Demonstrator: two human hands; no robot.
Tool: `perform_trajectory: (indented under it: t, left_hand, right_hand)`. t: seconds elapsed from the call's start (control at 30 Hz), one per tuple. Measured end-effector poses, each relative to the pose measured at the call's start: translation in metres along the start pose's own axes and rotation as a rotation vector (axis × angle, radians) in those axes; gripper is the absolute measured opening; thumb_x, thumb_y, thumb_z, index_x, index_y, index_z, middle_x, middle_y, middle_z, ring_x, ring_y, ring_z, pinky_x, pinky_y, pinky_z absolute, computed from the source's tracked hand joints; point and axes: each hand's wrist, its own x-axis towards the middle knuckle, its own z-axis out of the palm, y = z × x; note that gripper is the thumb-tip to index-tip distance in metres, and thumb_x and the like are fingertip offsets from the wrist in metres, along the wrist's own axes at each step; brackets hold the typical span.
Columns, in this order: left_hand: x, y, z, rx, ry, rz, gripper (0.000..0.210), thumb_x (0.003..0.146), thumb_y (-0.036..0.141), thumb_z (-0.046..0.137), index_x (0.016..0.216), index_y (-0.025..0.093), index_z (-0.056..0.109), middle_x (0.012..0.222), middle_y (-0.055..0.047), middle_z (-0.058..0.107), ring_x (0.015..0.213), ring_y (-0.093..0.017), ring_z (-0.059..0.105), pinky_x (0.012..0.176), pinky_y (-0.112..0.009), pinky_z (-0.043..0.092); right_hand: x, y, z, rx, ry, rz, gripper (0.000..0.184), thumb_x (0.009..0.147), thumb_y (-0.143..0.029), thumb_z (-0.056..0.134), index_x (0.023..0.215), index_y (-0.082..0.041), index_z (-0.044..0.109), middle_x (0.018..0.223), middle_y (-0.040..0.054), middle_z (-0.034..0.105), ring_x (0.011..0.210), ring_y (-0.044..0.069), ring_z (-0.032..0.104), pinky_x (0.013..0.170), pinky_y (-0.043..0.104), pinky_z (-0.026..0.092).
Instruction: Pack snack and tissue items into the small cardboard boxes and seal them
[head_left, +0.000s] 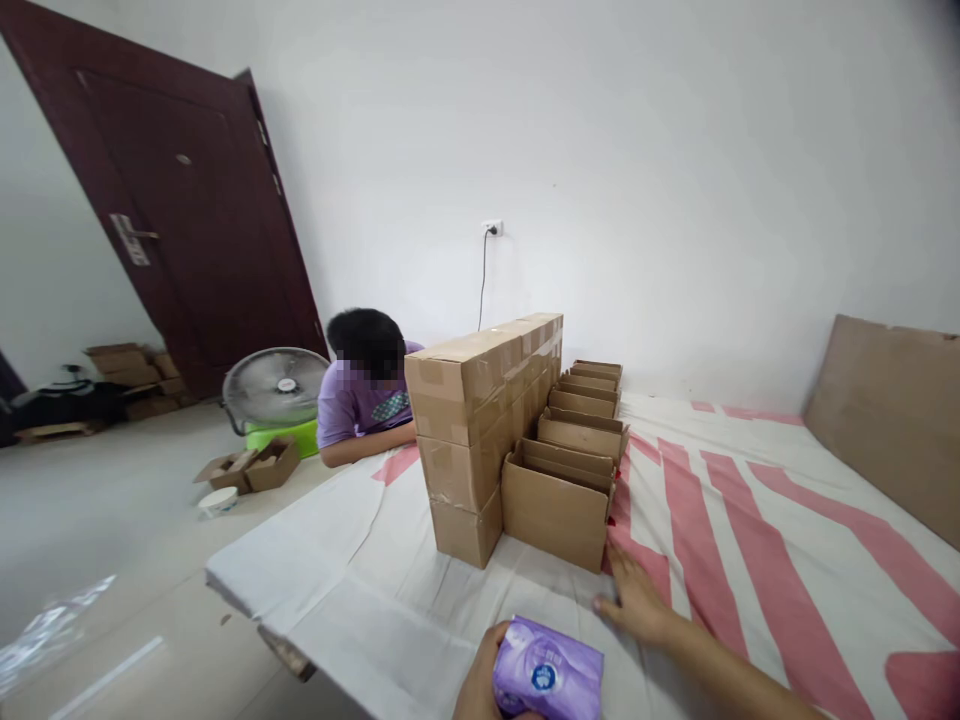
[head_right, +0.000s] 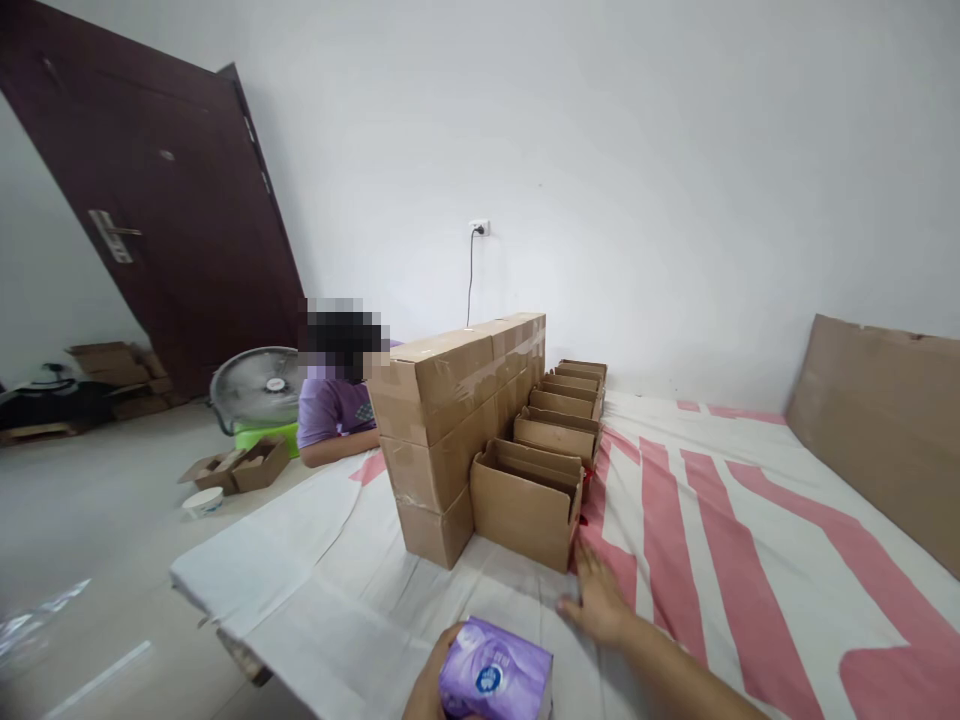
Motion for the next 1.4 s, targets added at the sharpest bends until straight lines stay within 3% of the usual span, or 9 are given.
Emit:
perform_trajectory:
  t: [0.13,0.33,0.77,1.1,1.4]
  left_hand:
    - [0.002,-0.009,0.000,-0.007,-0.004,0.007,0.085,0.049,0.052,0.086,0.122,0.021,0.056,0.110,-0.011,0.069,0.100,-0.035,0.066,0.090,-0.043,0.051]
    - [0.003,-0.021,-0.004,-0.038,-0.081,0.054,0.089,0.053,0.055,0.084,0.129,0.019,0.053,0.115,-0.014,0.068,0.102,-0.036,0.066,0.092,-0.046,0.052]
    - [0.000,0.004,0.002,-0.071,0.038,0.076,0.085,0.054,0.053,0.085,0.126,0.017,0.058,0.118,-0.015,0.067,0.109,-0.038,0.064,0.097,-0.049,0.050]
    - [0.001,0.018,0.001,-0.049,0.031,0.047,0.081,0.056,0.045,0.083,0.126,0.015,0.055,0.120,-0.017,0.067,0.110,-0.038,0.065,0.098,-0.050,0.049]
    - [0.000,0.022,-0.003,0.003,-0.042,0.018,0.088,0.059,0.047,0.079,0.134,0.017,0.042,0.121,-0.014,0.070,0.112,-0.035,0.066,0.098,-0.043,0.051]
  right_hand:
    - [-0.054,-0.008,0.018,-0.148,-0.053,0.055,0.075,0.081,-0.052,0.059,0.148,-0.024,0.042,0.160,0.0096,0.024,0.150,0.038,0.012,0.121,0.060,0.001]
    - [-0.098,-0.013,0.023,-0.216,-0.091,-0.006,0.069,0.085,-0.056,0.054,0.149,-0.034,0.037,0.160,0.0021,0.020,0.150,0.037,0.011,0.120,0.064,0.005]
    - [-0.108,-0.043,0.009,-0.317,-0.064,0.043,0.067,0.088,-0.055,0.048,0.149,-0.030,0.038,0.162,0.0027,0.023,0.151,0.031,0.015,0.122,0.053,0.007]
    - [-0.114,-0.050,0.009,-0.342,-0.031,0.045,0.068,0.088,-0.053,0.045,0.149,-0.024,0.040,0.162,0.0063,0.026,0.151,0.029,0.015,0.122,0.050,0.006]
    - [-0.117,-0.054,0.009,-0.346,-0.025,0.051,0.068,0.089,-0.051,0.045,0.150,-0.023,0.037,0.163,0.0069,0.024,0.151,0.027,0.014,0.122,0.047,0.007]
